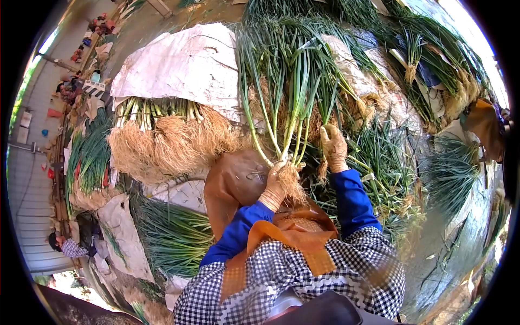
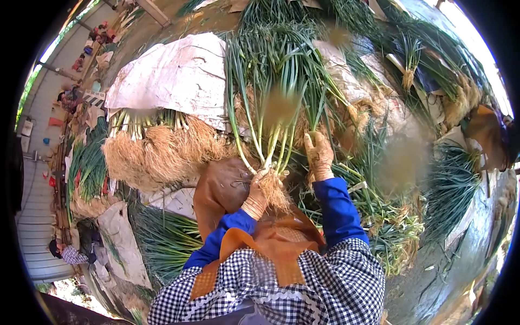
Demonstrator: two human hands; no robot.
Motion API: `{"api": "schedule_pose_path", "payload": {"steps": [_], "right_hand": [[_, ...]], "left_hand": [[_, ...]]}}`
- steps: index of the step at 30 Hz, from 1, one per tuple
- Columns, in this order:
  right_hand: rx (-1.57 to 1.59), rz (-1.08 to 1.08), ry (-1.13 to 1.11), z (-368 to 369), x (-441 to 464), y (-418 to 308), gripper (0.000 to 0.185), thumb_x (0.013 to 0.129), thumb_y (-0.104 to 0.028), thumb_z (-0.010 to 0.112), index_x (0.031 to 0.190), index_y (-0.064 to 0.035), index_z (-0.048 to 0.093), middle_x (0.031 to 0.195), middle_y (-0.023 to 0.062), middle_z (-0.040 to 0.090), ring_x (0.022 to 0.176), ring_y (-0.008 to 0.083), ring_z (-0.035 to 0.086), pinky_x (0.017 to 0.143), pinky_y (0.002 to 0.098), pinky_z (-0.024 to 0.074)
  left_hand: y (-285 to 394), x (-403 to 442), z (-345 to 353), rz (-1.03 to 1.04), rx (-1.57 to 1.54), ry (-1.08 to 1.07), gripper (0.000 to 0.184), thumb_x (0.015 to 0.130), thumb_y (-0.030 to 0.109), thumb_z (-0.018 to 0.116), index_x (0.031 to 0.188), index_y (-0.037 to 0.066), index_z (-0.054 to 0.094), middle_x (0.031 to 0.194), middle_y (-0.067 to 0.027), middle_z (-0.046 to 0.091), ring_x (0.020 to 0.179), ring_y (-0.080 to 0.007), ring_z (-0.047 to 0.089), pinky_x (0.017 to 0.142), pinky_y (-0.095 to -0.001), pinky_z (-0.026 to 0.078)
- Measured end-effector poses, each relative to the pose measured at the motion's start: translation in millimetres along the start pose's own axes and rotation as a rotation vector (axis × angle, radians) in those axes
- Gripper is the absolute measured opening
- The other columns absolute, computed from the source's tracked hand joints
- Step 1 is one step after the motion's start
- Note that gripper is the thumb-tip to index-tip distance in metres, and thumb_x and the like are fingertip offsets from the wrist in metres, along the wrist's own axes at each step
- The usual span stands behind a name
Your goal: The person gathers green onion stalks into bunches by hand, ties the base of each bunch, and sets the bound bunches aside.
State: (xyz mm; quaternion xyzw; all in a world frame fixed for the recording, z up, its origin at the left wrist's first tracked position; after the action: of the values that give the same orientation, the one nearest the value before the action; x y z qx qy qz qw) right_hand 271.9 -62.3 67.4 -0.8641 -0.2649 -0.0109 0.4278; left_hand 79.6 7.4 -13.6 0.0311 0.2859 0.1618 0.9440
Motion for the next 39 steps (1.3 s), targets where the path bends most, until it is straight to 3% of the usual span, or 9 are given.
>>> {"api": "schedule_pose_path", "payload": {"steps": [6, 10, 15, 19, 22, 25, 27, 31, 39], "right_hand": [[-0.316, 0.203, -0.492, 71, 4, -14, 0.053, 0.077, -0.056, 0.055, 0.105, -0.0121, 0.06, 0.085, 0.0163, 0.065, 0.086, 0.0306, 0.063, 0.076, 0.0386, 0.0476], [0.237, 0.263, -0.429, 102, 26, 12, 0.046, 0.079, -0.039, 0.059, 0.104, -0.0008, 0.06, 0.09, 0.0198, 0.064, 0.086, 0.0322, 0.061, 0.076, 0.037, 0.0468], [0.025, 0.011, -0.172, 61, 11, -16, 0.025, 0.083, -0.027, 0.059, 0.077, -0.0031, 0.056, 0.067, 0.0201, 0.058, 0.065, 0.033, 0.059, 0.058, 0.0391, 0.0459], [0.619, 0.233, -0.823, 33, -78, -60, 0.029, 0.089, -0.03, 0.054, 0.076, -0.0036, 0.054, 0.057, 0.0008, 0.05, 0.05, 0.0064, 0.045, 0.043, 0.0223, 0.0328], [0.641, 0.351, -1.049, -23, -131, -46, 0.026, 0.089, -0.026, 0.053, 0.075, -0.0039, 0.055, 0.057, 0.0006, 0.053, 0.049, 0.0089, 0.047, 0.046, 0.0225, 0.035], [0.38, 0.495, -0.872, -91, -114, 42, 0.025, 0.085, -0.024, 0.057, 0.078, -0.0008, 0.06, 0.059, 0.005, 0.056, 0.048, 0.01, 0.049, 0.043, 0.024, 0.0367], [-0.844, 0.017, -0.693, -112, -90, 143, 0.015, 0.082, -0.019, 0.061, 0.087, -0.0061, 0.066, 0.061, 0.0085, 0.061, 0.054, 0.0164, 0.058, 0.048, 0.032, 0.0458], [0.124, 0.254, -0.541, -30, -26, 4, 0.036, 0.086, -0.038, 0.054, 0.102, -0.007, 0.062, 0.07, 0.0099, 0.063, 0.066, 0.0217, 0.06, 0.063, 0.0345, 0.0461], [-0.117, 0.011, -0.313, 105, 31, -19, 0.051, 0.087, -0.048, 0.048, 0.074, -0.0006, 0.061, 0.07, 0.0205, 0.06, 0.072, 0.0328, 0.06, 0.067, 0.0404, 0.0472]], "left_hand": [[-9, 15, -30, -0.065, 0.063, -0.074, 0.025, 0.081, 0.016, 0.057, 0.105, 0.006, 0.056, 0.083, -0.0089, 0.061, 0.067, -0.0212, 0.06, 0.054, -0.0303, 0.052], [-2, 14, -28, 0.058, 0.175, 0.042, 0.027, 0.08, 0.012, 0.058, 0.106, 0.005, 0.058, 0.087, -0.0046, 0.061, 0.07, -0.017, 0.059, 0.056, -0.029, 0.052], [3, 9, -26, 0.136, 0.176, 0.129, 0.024, 0.079, 0.011, 0.058, 0.102, 0.006, 0.059, 0.077, -0.0006, 0.057, 0.067, -0.0145, 0.056, 0.058, -0.0265, 0.049], [5, 2, -14, 0.142, 0.141, 0.102, 0.028, 0.08, 0.014, 0.058, 0.106, 0.005, 0.057, 0.083, -0.0053, 0.059, 0.073, -0.0195, 0.058, 0.062, -0.0296, 0.051], [6, 15, -26, 0.149, 0.126, 0.029, 0.029, 0.08, 0.014, 0.057, 0.107, 0.003, 0.056, 0.092, -0.0085, 0.061, 0.081, -0.024, 0.061, 0.07, -0.0329, 0.052], [18, 18, -32, 0.261, 0.117, 0.109, 0.027, 0.081, 0.013, 0.058, 0.105, 0.003, 0.056, 0.089, -0.0085, 0.061, 0.073, -0.0229, 0.06, 0.063, -0.0312, 0.052], [5, 20, -37, 0.113, 0.178, 0.072, 0.024, 0.082, 0.013, 0.059, 0.104, 0.004, 0.057, 0.087, -0.0075, 0.062, 0.07, -0.0204, 0.06, 0.061, -0.0291, 0.052], [1, 14, -28, 0.142, 0.382, 0.089, 0.021, 0.084, 0.014, 0.06, 0.104, 0.006, 0.058, 0.084, -0.0041, 0.061, 0.071, -0.0163, 0.059, 0.063, -0.0262, 0.05], [11, 14, -32, 0.319, 0.65, 0.158, 0.03, 0.083, 0.012, 0.064, 0.111, 0.005, 0.057, 0.096, 0.0004, 0.058, 0.083, -0.0102, 0.053, 0.075, -0.0239, 0.044]]}}
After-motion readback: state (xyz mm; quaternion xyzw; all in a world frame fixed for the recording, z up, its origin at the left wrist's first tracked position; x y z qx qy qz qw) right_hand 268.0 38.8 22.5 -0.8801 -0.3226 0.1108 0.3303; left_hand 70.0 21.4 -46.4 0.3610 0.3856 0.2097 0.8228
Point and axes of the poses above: each hand's wrist, its own x-axis towards the middle knuckle, its own z-axis out of the palm, y = z × x, the point moved 10 cm from there along x, towards the middle knuckle
